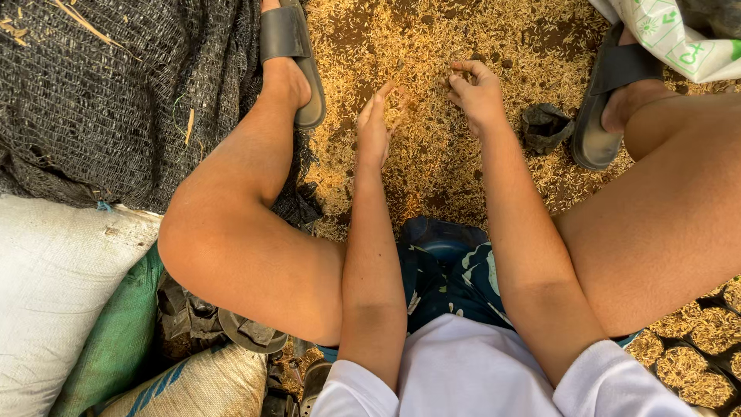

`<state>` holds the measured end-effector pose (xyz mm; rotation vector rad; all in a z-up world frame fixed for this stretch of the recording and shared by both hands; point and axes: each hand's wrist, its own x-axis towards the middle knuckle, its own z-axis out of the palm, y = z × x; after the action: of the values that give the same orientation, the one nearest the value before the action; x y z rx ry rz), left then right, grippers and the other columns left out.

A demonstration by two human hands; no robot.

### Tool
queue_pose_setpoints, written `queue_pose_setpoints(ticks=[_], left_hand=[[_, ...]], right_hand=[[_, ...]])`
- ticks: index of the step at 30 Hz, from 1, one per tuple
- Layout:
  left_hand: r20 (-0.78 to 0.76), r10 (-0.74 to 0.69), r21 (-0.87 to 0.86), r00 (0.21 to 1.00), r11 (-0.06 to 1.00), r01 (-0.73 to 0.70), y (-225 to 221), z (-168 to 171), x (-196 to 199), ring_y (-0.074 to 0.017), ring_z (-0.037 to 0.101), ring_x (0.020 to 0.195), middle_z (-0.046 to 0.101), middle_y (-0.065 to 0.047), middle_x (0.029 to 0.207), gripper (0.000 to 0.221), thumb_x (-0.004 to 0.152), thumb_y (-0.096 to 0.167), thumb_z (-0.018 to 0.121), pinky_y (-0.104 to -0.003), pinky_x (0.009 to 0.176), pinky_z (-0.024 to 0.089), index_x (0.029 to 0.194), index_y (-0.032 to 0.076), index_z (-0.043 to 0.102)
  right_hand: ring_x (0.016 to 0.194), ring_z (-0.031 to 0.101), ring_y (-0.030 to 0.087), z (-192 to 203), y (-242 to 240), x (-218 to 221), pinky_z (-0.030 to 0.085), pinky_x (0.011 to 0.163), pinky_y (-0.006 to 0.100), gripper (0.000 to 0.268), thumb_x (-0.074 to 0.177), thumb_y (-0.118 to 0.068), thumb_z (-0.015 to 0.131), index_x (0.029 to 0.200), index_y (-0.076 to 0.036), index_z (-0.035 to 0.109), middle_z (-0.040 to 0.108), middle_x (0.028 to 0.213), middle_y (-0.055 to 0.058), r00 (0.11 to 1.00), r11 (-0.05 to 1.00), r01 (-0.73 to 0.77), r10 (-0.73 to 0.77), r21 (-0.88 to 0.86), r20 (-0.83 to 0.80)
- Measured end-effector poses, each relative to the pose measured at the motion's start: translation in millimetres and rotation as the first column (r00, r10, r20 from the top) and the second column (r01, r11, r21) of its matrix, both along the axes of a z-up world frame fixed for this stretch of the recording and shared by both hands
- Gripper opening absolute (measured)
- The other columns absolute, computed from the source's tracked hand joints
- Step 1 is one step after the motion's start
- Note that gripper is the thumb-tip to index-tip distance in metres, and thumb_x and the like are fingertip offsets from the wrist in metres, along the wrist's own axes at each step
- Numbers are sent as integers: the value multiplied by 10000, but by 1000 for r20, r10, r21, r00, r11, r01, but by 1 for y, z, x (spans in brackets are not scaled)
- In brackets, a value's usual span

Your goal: The person scoops loose granular material from a pile on the ground and packs it into small black plastic bags. The filled bags are placed into a white sack. The person repeats this process continuously.

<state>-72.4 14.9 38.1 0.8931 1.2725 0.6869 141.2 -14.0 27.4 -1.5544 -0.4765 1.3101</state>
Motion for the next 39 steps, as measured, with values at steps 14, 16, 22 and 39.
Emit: queue_pose_setpoints(ticks=[14, 16, 22, 39], left_hand=[[-804, -158, -352, 574, 903, -245, -42, -85, -31, -516, -42, 1525, -289, -300, 1612, 962, 1002, 294, 590, -506, 1234, 271, 1607, 38, -113], [-723, -238, -477, 649, 851, -219, -38, -95, -22, -508, -89, 1532, -310, -282, 1619, 947, 1020, 291, 561, -533, 1239, 263, 1617, 69, -140], [-633, -160, -426, 757, 889, -169, -27, -103, 13, -504, 209, 1482, -120, -293, 1668, 836, 1053, 287, 527, -533, 1199, 340, 1610, -41, -2], [-788, -38, -213, 615, 953, -215, -32, -24, -7, -392, 342, 1431, 229, -181, 1603, 761, 846, -73, 624, -447, 1023, 528, 1521, 175, 375]], right_hand=[[1031, 773, 283, -72, -55, 26, 571, 956, 466, 459, 1038, -348, 566, 1329, 7, 585, 762, 1264, 185, 523, 153, -438, 845, -886, -113], [940, 783, 304, -94, -61, 21, 594, 928, 481, 427, 1040, -270, 551, 1237, 67, 726, 784, 1158, 208, 419, 156, -421, 907, -894, -39], [994, 742, 362, -113, -70, 35, 578, 963, 439, 515, 899, -382, 788, 1113, 85, 787, 756, 1160, 253, 229, 186, -469, 970, -864, 84], [1319, 595, 323, -65, -107, -6, 458, 1137, 472, 496, 907, -409, 702, 1342, -170, 704, 630, 1432, 120, 42, 85, -617, 996, -783, 76]])
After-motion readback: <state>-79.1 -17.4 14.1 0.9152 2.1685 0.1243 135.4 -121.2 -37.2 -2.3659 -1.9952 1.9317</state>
